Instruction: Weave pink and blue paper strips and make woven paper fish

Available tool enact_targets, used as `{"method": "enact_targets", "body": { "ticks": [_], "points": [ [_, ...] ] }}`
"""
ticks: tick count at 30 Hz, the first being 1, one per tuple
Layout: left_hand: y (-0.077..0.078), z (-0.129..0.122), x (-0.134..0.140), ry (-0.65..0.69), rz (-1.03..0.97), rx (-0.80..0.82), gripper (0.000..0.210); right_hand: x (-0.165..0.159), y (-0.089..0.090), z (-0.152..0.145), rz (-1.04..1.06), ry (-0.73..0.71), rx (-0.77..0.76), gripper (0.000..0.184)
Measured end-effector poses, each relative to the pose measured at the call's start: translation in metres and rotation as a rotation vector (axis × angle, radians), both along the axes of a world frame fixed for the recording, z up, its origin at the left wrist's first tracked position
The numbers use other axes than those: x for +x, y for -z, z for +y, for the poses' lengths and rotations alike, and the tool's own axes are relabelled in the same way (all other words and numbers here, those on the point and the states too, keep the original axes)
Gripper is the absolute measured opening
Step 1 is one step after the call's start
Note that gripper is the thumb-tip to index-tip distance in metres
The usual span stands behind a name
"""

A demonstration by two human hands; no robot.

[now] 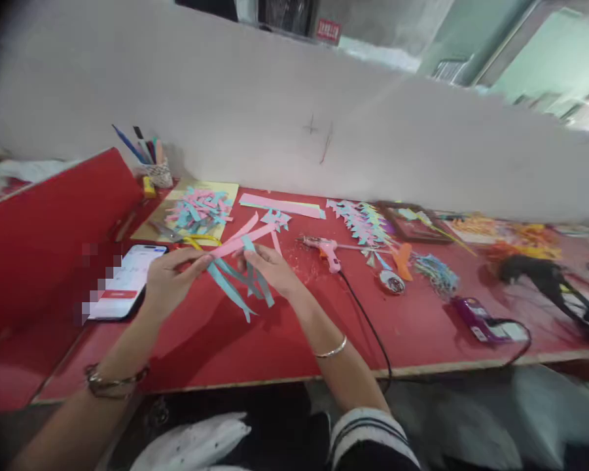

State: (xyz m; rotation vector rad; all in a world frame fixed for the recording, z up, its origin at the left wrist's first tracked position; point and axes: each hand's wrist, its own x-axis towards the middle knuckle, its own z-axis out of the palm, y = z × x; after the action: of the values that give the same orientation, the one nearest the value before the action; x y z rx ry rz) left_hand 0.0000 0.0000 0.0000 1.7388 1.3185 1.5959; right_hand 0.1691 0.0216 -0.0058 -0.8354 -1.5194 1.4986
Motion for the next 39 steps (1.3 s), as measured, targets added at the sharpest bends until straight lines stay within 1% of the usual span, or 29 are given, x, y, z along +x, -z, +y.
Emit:
{"method": "enact_targets", "body": {
  "ticks": [4,8,11,13,15,17,20,22,26,27,31,34,39],
  "points": [
    [-0.002,-0.003,-0.001,0.002,0.004,-0.021,0.019,0.001,-0.002,-0.002,-0.019,0.067,0.056,0.038],
    [-0.001,-0.004,0.001,0.011,-0.006,-0.067,0.018,-0.003,-0.006,-0.007,-0.116,0.137,0.167,0.032],
    [0.0,-0.005,0.002,0.0,-0.027,-0.102,0.018,-0.007,-0.01,-0.01,-0.176,0.233,0.19,0.028],
    [0.002,-0.006,0.002,-0.024,-0.046,-0.14,0.019,-0.01,-0.012,-0.012,-0.168,0.306,0.207,0.025],
    [0.003,-0.006,0.002,-0.053,-0.064,-0.194,0.02,-0.011,-0.014,-0.012,-0.126,0.326,0.201,0.021],
    [0.004,-0.005,0.002,-0.075,-0.079,-0.243,0.021,-0.011,-0.014,-0.013,-0.097,0.286,0.163,0.019],
    [0.004,-0.005,0.002,-0.082,-0.092,-0.288,0.021,-0.009,-0.013,-0.013,-0.115,0.225,0.131,0.019],
    [0.004,-0.005,0.003,-0.082,-0.098,-0.299,0.021,-0.007,-0.012,-0.013,-0.124,0.21,0.122,0.021],
    [0.005,-0.005,0.003,-0.075,-0.108,-0.308,0.021,-0.005,-0.01,-0.012,-0.147,0.132,0.03,0.028],
    [0.005,-0.005,0.004,-0.071,-0.111,-0.31,0.021,-0.005,-0.01,-0.012,-0.155,0.132,0.02,0.028],
    [0.006,-0.006,0.005,-0.051,-0.135,-0.316,0.021,-0.006,-0.01,-0.013,-0.176,0.185,0.061,0.026],
    [0.006,-0.006,0.005,-0.05,-0.149,-0.326,0.021,-0.007,-0.009,-0.015,-0.224,0.138,0.068,0.025],
    [0.006,-0.007,0.005,-0.051,-0.163,-0.337,0.019,-0.007,-0.006,-0.015,-0.271,0.02,0.081,0.028]
  ]
}}
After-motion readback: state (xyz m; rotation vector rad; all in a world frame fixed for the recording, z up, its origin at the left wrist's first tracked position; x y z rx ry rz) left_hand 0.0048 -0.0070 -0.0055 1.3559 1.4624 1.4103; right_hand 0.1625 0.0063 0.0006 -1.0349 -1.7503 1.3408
